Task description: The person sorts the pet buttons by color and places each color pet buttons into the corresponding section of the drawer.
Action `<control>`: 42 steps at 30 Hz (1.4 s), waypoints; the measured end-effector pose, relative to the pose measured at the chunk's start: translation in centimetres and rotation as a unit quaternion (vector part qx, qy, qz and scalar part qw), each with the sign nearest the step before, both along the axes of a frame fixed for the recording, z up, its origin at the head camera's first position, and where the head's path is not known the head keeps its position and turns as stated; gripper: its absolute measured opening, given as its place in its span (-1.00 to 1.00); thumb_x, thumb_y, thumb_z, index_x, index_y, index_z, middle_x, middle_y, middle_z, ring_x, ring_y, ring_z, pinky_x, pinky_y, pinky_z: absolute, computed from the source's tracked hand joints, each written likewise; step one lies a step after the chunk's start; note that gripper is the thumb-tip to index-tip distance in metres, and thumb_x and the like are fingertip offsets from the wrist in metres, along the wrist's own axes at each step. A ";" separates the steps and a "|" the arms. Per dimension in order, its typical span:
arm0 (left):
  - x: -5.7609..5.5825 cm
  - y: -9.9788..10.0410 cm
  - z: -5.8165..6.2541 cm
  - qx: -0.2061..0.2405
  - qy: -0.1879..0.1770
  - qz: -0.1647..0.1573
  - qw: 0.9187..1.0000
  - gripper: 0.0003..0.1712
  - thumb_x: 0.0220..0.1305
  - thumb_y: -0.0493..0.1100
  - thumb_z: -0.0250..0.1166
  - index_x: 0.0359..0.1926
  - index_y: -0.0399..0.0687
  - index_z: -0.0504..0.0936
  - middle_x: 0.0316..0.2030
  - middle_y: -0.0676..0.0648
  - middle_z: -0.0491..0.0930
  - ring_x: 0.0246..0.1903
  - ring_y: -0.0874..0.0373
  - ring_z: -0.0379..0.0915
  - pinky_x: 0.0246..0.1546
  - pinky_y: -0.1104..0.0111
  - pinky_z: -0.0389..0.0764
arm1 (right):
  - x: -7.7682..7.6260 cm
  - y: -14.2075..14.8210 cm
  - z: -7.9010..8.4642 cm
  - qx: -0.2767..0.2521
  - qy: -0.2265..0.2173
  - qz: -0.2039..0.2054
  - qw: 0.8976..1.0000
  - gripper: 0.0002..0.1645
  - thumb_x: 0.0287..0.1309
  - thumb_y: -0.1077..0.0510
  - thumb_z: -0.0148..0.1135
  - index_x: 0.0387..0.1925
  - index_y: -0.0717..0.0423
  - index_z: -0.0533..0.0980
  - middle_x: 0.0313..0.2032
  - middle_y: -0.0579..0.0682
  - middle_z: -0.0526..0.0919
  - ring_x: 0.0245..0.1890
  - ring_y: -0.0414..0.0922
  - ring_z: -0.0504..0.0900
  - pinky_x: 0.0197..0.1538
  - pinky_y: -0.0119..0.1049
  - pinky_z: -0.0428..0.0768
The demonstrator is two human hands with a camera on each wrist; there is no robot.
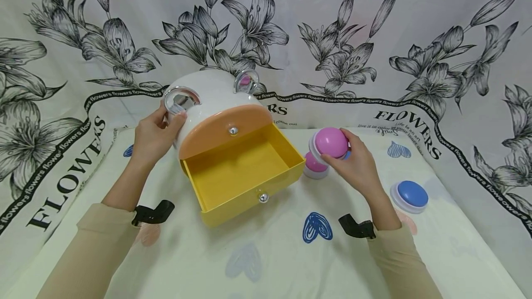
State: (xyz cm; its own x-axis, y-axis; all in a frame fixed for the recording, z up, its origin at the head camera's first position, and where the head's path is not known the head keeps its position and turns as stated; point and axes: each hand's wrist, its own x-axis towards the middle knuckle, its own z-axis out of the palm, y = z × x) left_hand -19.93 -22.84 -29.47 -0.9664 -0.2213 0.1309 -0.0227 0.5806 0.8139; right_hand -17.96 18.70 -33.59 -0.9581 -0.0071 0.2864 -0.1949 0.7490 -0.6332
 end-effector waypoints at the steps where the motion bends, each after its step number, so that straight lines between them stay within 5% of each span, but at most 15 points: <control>1: 0.0 0.0 0.0 0.000 0.002 0.000 1.000 -0.10 0.16 0.39 -0.01 0.41 0.15 -0.01 0.36 -0.12 0.12 0.17 -0.15 0.28 -0.04 0.07 0.50 | -0.1 -0.2 0.2 0.000 0.003 0.001 1.000 -0.02 -0.07 -0.05 0.39 0.31 0.21 0.14 0.19 0.21 0.35 0.10 0.13 0.41 0.03 0.07 0.52; 13: -0.1 -0.1 -0.1 -0.004 0.011 -0.003 1.000 -0.11 0.16 0.39 -0.01 0.41 0.13 0.01 0.35 -0.14 0.15 0.12 -0.14 0.33 -0.08 0.08 0.53 | -0.4 -3.3 3.1 -0.004 0.030 0.047 0.998 -0.01 -0.12 -0.03 0.43 0.31 0.15 0.17 0.18 0.13 0.37 0.08 0.05 0.43 0.01 -0.01 0.55; 23: 0.0 -0.2 -0.2 0.002 0.008 -0.002 1.000 -0.11 0.16 0.38 0.00 0.41 0.14 0.00 0.35 -0.11 0.13 0.11 -0.12 0.33 -0.08 0.09 0.53 | -0.2 -6.3 4.8 0.016 0.004 0.120 0.993 -0.01 -0.11 -0.03 0.43 0.31 0.15 0.17 0.18 0.10 0.37 0.09 0.00 0.42 0.03 -0.09 0.56; 42: -0.1 -0.2 -0.1 -0.005 0.009 -0.002 1.000 -0.09 0.15 0.40 0.00 0.41 0.14 -0.01 0.36 -0.11 0.13 0.17 -0.15 0.29 -0.06 0.07 0.52 | 0.1 -11.3 4.8 0.070 -0.017 0.246 0.967 -0.08 -0.16 -0.08 0.45 0.23 0.12 0.25 0.06 -0.01 0.46 0.01 -0.11 0.48 0.03 -0.24 0.55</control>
State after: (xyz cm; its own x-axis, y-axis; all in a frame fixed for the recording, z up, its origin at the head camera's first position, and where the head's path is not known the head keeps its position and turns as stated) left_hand -20.02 -23.05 -29.57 -0.9649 -0.2154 0.1503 -0.0053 0.5881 0.8088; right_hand -17.83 7.42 -28.84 -0.8382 -0.5000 0.2179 -0.5296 0.6504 -0.5446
